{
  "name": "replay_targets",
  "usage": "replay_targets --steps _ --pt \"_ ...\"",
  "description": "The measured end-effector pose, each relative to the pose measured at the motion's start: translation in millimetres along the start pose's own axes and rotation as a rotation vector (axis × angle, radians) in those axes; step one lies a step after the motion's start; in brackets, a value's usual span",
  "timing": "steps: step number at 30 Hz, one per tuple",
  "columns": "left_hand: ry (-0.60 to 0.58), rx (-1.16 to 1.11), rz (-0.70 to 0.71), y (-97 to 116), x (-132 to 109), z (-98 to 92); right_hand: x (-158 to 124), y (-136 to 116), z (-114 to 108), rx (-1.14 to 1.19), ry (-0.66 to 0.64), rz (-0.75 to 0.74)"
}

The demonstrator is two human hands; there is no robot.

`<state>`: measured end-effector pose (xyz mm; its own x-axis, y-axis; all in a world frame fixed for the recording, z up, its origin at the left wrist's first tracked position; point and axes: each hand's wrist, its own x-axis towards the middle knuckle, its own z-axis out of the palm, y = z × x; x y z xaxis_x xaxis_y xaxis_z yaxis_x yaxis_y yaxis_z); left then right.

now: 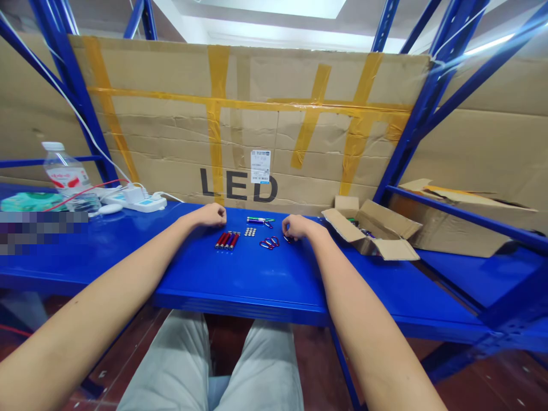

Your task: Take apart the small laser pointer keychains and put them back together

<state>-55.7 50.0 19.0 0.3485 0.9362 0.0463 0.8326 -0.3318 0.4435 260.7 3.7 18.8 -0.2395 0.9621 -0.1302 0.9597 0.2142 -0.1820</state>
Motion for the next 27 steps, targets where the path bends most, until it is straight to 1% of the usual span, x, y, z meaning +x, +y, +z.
replay_targets --steps 2,4,14,23,25,27 --pt "-0.060 0.013 0.008 1 -1 -1.1 0 -1 1 0.026 -0.008 -0.028" --pt "-0.088 0.011 0.013 2 -2 -1.8 1 -2 1 0.047 -0.015 -0.037" --pt "-0.118 -0.031 0.026 7 -2 -3.6 -1 -11 2 0.142 -0.042 -0.034" --pt "-0.234 -0.089 0.059 6 -4 -11.3 -2 -13 1 0.210 -0.064 -0.006" --pt "-0.247 -0.083 0.061 6 -6 -12.0 -2 -12 -1 0.212 -0.033 0.003" --pt "-0.260 -0.076 0.065 7 -7 -12.6 -3 -11 -4 0.185 0.035 0.007"
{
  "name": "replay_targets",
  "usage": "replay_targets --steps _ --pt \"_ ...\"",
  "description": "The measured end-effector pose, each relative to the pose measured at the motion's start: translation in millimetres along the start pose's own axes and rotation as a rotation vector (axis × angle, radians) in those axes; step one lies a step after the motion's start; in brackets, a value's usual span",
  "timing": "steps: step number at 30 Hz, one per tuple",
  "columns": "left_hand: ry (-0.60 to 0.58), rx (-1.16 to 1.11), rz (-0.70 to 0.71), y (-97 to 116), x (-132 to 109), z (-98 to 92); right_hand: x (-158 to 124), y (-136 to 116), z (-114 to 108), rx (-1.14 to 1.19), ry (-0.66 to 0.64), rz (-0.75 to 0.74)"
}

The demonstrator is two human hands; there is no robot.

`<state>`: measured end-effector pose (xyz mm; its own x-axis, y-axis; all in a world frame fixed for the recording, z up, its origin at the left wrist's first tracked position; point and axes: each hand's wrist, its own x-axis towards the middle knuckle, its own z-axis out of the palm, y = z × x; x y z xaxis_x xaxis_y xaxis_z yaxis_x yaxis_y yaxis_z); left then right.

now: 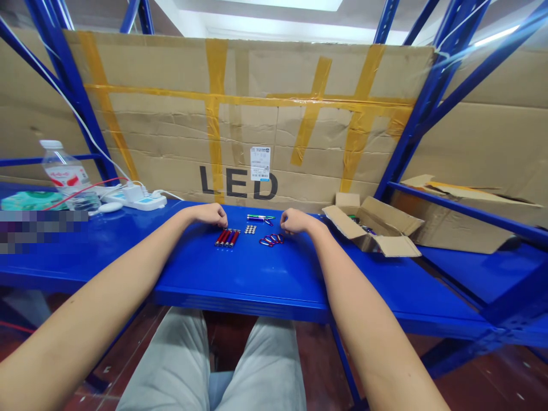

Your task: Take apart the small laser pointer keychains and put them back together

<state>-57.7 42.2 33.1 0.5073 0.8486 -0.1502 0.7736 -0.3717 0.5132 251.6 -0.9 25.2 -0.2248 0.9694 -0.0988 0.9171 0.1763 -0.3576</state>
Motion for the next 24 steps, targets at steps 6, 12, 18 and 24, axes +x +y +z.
replay_targets --steps 6,12,18,24 --pt "-0.030 0.007 0.014 5 -5 0.2 -1 -1 -2 -0.040 0.062 -0.009" --pt "-0.030 -0.027 0.040 2 -7 -2.1 -4 -8 -3 -0.083 0.088 -0.021" --pt "0.273 -0.092 0.134 1 12 1.5 -4 -14 1 -0.068 0.250 -0.032" --pt "0.290 0.203 0.383 30 46 21.3 18 -26 23 -0.138 0.304 -0.098"
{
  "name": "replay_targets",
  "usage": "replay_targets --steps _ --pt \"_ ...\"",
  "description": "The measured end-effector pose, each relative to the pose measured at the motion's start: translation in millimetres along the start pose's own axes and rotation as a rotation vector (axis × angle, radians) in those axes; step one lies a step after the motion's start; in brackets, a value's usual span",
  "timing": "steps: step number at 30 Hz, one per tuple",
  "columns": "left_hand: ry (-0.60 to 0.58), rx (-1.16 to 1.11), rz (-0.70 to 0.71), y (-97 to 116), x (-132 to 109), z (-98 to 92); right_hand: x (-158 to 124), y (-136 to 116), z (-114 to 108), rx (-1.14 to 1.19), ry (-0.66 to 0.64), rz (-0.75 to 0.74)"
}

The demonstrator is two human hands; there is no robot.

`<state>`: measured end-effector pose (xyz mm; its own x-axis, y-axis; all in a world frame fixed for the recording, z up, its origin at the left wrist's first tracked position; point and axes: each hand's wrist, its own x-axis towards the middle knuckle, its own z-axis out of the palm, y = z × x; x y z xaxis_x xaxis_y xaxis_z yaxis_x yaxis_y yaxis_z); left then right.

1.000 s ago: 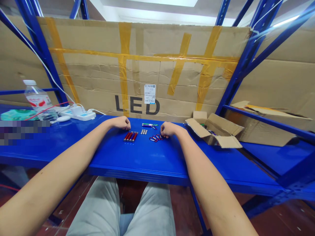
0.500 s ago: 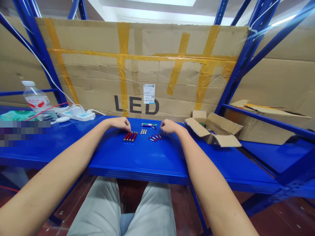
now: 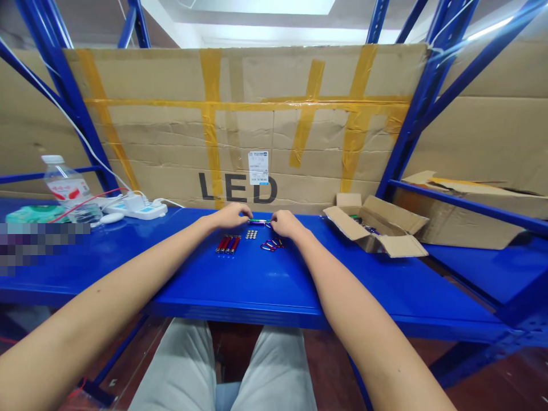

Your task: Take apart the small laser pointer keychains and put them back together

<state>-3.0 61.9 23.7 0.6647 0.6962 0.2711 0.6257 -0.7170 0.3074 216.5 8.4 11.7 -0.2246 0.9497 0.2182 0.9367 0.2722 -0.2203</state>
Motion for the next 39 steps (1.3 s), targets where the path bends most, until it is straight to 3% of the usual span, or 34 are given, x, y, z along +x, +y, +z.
replay_targets --steps 8,16,21,24,27,31,39 --pt "-0.121 0.169 0.062 18 21 13.3 8 -8 13 -0.045 -0.057 0.014" --pt "-0.118 0.241 0.117 12 21 9.0 8 -16 9 -0.063 -0.059 -0.069" --pt "0.069 0.216 0.253 15 4 -6.3 -1 -18 4 0.284 0.086 -0.109" --pt "0.082 0.183 0.249 24 -7 -9.8 -5 -21 0 0.574 0.128 -0.120" --pt "0.081 0.218 0.218 34 -14 -8.0 -3 -24 -6 0.767 -0.016 -0.074" --pt "0.051 0.319 0.160 39 -14 -7.1 7 -23 -16 0.780 -0.269 -0.083" --pt "0.040 0.319 0.142 34 -18 -8.1 13 -29 -13 0.703 -0.243 -0.081"
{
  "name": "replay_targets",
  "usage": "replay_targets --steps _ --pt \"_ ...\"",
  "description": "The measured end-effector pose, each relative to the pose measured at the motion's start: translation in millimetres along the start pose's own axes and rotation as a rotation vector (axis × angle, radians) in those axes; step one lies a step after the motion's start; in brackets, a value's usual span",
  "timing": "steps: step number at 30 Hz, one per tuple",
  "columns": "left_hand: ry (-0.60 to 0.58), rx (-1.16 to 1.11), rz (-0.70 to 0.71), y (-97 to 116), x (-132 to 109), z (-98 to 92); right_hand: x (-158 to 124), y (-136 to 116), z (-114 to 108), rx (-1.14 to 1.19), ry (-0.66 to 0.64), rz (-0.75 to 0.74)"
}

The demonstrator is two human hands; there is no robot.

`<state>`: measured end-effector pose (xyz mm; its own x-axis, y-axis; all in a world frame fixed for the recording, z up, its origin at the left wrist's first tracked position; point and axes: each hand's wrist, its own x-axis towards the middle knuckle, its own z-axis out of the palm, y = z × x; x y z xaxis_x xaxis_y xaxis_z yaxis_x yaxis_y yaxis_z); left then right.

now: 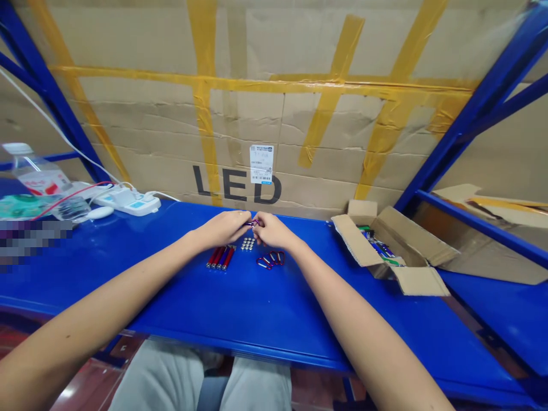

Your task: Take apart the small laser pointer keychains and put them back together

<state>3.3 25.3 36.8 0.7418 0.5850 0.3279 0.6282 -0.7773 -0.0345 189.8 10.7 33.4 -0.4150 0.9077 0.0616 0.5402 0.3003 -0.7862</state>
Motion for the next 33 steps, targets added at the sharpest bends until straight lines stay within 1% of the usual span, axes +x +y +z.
replay_targets --steps 2,5,7,10,13,15,19,22,25,27,30,33 --pt "0.002 -0.017 0.002 0 -3 0.2 -2 -1 4 -0.049 0.048 -0.005" --pt "0.007 -0.050 0.012 -1 -5 0.3 -6 -2 10 -0.141 0.167 -0.040" --pt "0.006 -0.086 0.009 -5 -4 1.1 -7 0 13 -0.208 0.236 -0.077" --pt "-0.025 -0.184 -0.006 -14 -1 4.1 -7 4 17 -0.298 0.299 -0.123" --pt "-0.106 -0.216 -0.010 -23 4 9.1 -6 9 19 -0.371 0.321 -0.106" --pt "-0.163 -0.154 0.000 -27 8 13.2 -6 13 18 -0.410 0.333 -0.066" --pt "-0.219 -0.049 0.033 -31 19 22.3 -7 21 13 -0.478 0.343 -0.005" --pt "-0.267 -0.071 0.050 -34 28 27.8 -10 27 10 -0.500 0.337 0.006" --pt "-0.312 -0.139 0.045 -39 33 30.9 -10 30 10 -0.517 0.330 0.021" --pt "-0.325 -0.172 0.038 -41 33 31.7 -9 32 11 -0.533 0.318 0.036" --pt "-0.313 -0.165 0.021 -41 31 31.2 -8 32 13 -0.551 0.314 0.045" --pt "-0.309 -0.143 -0.026 -41 26 28.6 -8 32 13 -0.528 0.340 0.016"
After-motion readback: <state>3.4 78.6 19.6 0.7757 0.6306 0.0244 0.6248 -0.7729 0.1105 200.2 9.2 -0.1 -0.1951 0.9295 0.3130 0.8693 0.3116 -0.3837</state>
